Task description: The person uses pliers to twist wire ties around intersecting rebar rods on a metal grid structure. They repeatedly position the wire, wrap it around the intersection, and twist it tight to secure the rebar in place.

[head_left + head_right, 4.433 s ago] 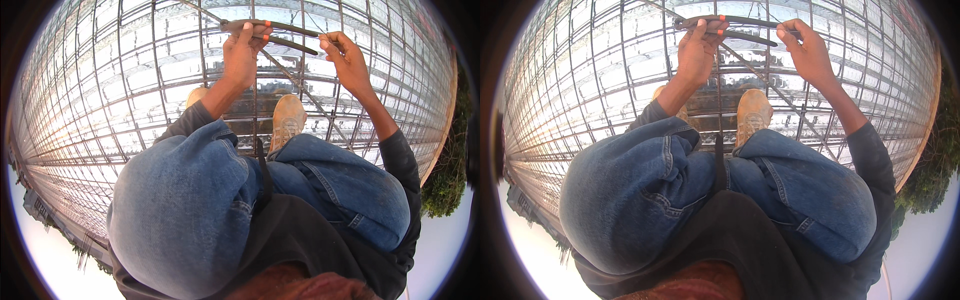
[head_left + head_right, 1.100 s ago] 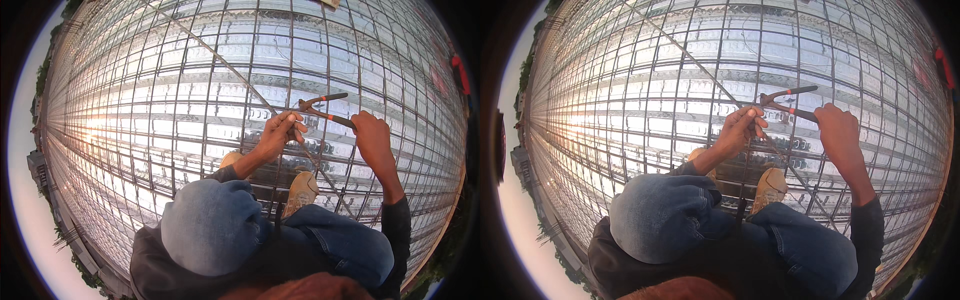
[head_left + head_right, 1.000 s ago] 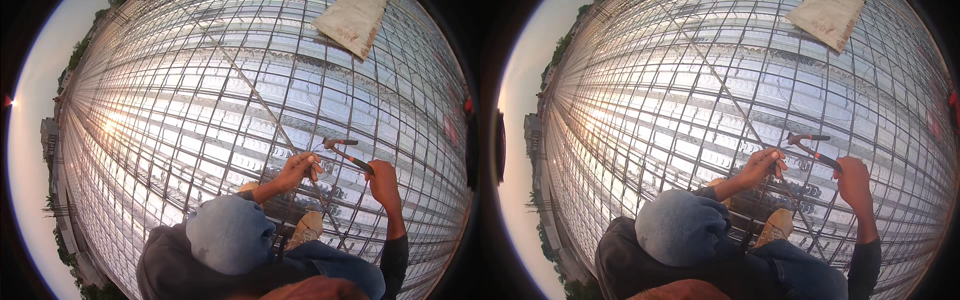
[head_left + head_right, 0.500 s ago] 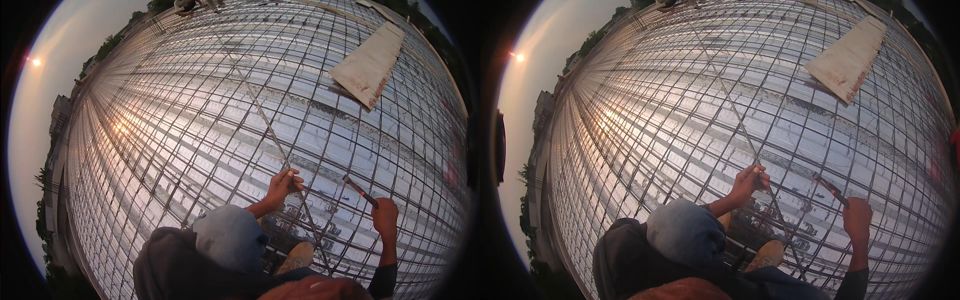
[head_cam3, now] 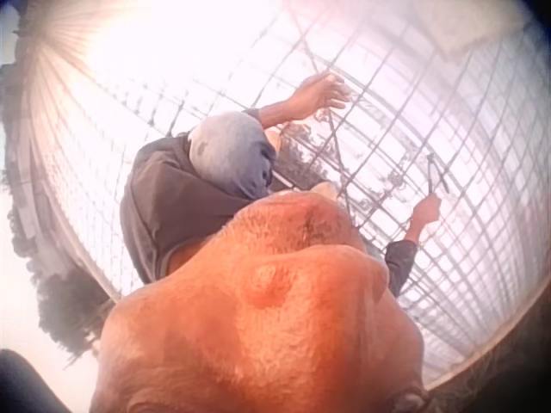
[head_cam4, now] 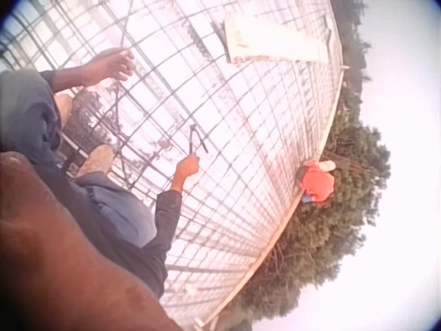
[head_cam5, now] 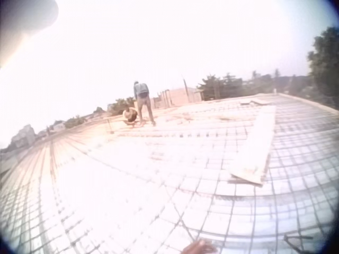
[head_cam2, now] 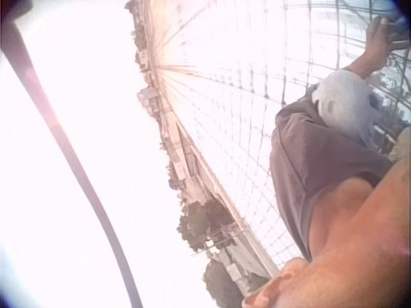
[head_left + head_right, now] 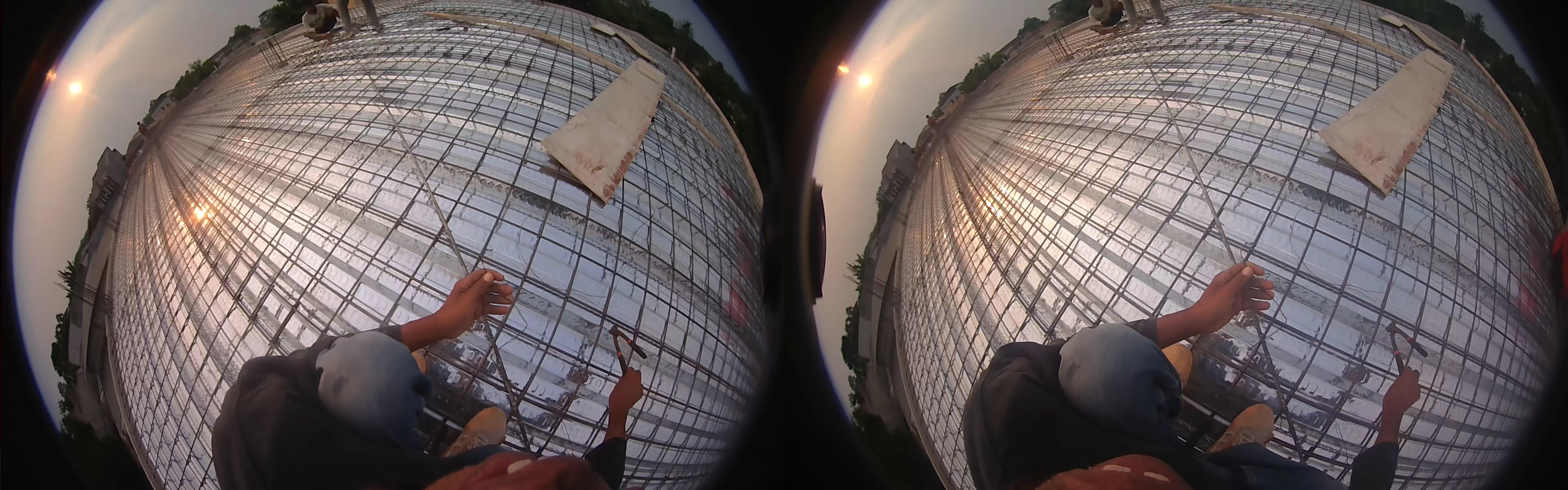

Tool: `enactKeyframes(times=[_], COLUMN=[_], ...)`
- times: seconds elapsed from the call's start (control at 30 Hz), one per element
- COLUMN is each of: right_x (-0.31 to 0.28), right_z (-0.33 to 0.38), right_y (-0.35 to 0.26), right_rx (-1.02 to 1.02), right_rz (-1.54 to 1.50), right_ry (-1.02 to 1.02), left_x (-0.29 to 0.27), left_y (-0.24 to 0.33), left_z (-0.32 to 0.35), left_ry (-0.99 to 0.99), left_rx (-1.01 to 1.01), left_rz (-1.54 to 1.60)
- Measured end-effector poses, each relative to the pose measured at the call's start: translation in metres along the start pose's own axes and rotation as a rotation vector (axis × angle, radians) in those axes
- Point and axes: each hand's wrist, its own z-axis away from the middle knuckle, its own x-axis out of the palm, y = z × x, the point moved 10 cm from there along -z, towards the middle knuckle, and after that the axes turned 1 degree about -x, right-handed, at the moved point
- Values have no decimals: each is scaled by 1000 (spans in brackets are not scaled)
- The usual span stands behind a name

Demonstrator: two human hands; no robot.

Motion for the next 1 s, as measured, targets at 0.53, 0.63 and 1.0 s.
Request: enactKeyframes(times=[0.53, 0.63, 1.0], right_x=[-15, -83, -93], right_z=[-19, -4, 149], right_y=[-10, -90, -210], right_rx=[-96, -71, -257], right_rz=[-517, -1144, -1423], right_ry=[-103, -491, -1068], left_x=[66, 59, -2], left_y=[126, 124, 134], left_z=[-78, -90, -126], left_ry=[-95, -72, 73], left_rx=[-93, -72, 115], left_rz=[-580, -685, -578])
